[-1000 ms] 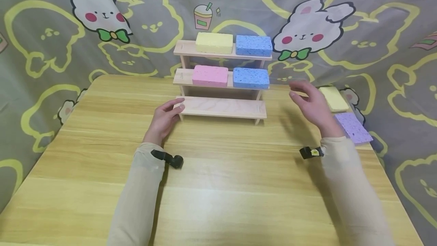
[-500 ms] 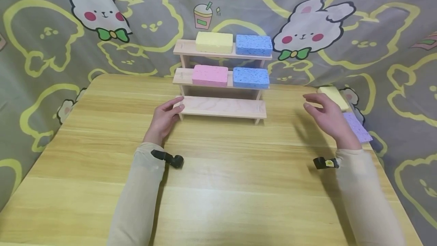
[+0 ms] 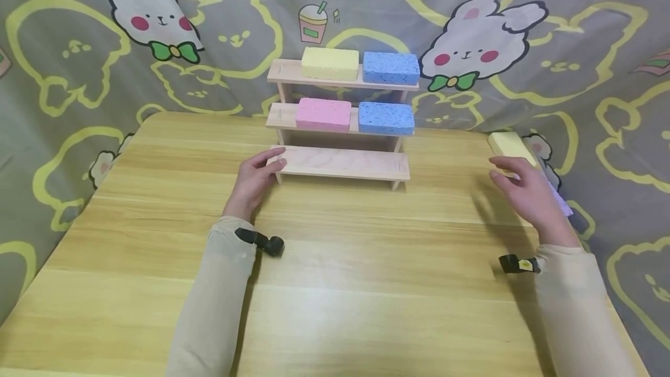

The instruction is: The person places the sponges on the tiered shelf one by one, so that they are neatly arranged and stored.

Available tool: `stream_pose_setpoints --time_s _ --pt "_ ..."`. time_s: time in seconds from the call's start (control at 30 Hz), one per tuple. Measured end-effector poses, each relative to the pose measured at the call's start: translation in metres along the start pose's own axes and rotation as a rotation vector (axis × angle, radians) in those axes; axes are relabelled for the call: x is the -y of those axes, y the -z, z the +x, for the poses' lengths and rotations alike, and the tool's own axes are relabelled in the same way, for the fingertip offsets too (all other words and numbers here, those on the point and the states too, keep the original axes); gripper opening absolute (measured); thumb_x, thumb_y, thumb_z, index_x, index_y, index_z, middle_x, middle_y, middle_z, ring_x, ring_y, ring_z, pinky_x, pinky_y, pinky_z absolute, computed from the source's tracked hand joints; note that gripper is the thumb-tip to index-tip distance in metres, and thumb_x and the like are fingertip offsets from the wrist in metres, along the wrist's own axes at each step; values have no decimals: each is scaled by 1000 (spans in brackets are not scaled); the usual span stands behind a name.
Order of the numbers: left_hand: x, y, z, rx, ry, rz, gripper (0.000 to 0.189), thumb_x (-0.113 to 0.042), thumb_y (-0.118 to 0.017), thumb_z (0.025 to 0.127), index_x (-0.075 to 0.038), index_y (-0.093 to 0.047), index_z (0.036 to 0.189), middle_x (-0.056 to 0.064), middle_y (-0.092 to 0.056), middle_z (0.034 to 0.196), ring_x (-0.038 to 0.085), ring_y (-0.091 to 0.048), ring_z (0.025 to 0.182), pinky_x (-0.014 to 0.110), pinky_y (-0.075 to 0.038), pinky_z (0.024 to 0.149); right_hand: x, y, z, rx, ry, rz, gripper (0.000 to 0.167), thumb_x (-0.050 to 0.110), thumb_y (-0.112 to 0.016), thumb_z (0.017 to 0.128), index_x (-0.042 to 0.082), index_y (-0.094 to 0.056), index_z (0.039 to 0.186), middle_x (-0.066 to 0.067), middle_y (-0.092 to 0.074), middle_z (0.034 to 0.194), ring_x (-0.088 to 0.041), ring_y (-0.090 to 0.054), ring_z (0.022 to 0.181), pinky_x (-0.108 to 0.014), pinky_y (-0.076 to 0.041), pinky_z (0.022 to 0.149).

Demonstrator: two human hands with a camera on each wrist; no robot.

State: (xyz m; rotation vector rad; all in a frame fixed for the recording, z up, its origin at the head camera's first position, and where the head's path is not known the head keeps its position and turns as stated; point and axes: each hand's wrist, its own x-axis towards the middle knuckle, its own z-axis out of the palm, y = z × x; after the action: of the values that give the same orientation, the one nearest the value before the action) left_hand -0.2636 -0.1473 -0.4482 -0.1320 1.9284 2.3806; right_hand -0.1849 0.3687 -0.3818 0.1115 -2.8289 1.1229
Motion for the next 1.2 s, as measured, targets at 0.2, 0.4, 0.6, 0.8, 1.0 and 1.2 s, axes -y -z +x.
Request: stream_pose_setpoints --time_s 0.2,0.4,0.6,0.8,1.0,1.2 --pt "0 2 0 1 5 42 41 -5 -73 89 1 -62 129 4 -40 152 19 -51 120 24 -53 88 -14 11 -15 -6 -82 -48 49 33 -50 103 0 -49 140 -23 -41 142 -49 -43 124 -10 -40 87" --pt "-1 2 0 -4 6 47 42 -6 -73 89 1 -62 129 4 -39 153 19 -53 117 23 -53 87 -28 21 -25 -57 -130 -63 52 32 -54 101 -3 -48 139 -31 -36 142 -54 -37 123 -60 -36 97" --pt "-1 2 0 -5 13 56 41 -7 -74 89 0 -63 129 4 -38 153 18 -52 119 22 -52 88 -45 29 -32 -119 -161 -130 59 24 -58 98 -13 -40 140 -41 -26 142 -58 -26 127 -68 -21 105" --pt "-1 2 -1 0 17 45 42 -6 -73 90 0 -62 130 5 -39 153 18 -52 119 23 -52 89 -56 38 -41 -59 -259 -148 75 33 -58 98 -12 -25 147 -43 -11 147 -64 -18 128 -75 -16 103" --pt "-1 2 -1 9 12 46 42 -7 -72 90 1 -61 130 4 -37 154 17 -51 120 21 -52 87 -69 44 -47 -5 -304 -158 86 36 -59 97 -17 -13 147 -50 -14 139 -68 -20 122 -78 -19 98" --pt "0 2 0 8 18 48 42 -7 -73 90 0 -62 129 4 -37 154 19 -49 124 23 -52 90 -82 43 -48 55 -367 -214 95 41 -59 96 -23 -6 142 -55 -14 129 -65 -26 113 -78 -26 91"
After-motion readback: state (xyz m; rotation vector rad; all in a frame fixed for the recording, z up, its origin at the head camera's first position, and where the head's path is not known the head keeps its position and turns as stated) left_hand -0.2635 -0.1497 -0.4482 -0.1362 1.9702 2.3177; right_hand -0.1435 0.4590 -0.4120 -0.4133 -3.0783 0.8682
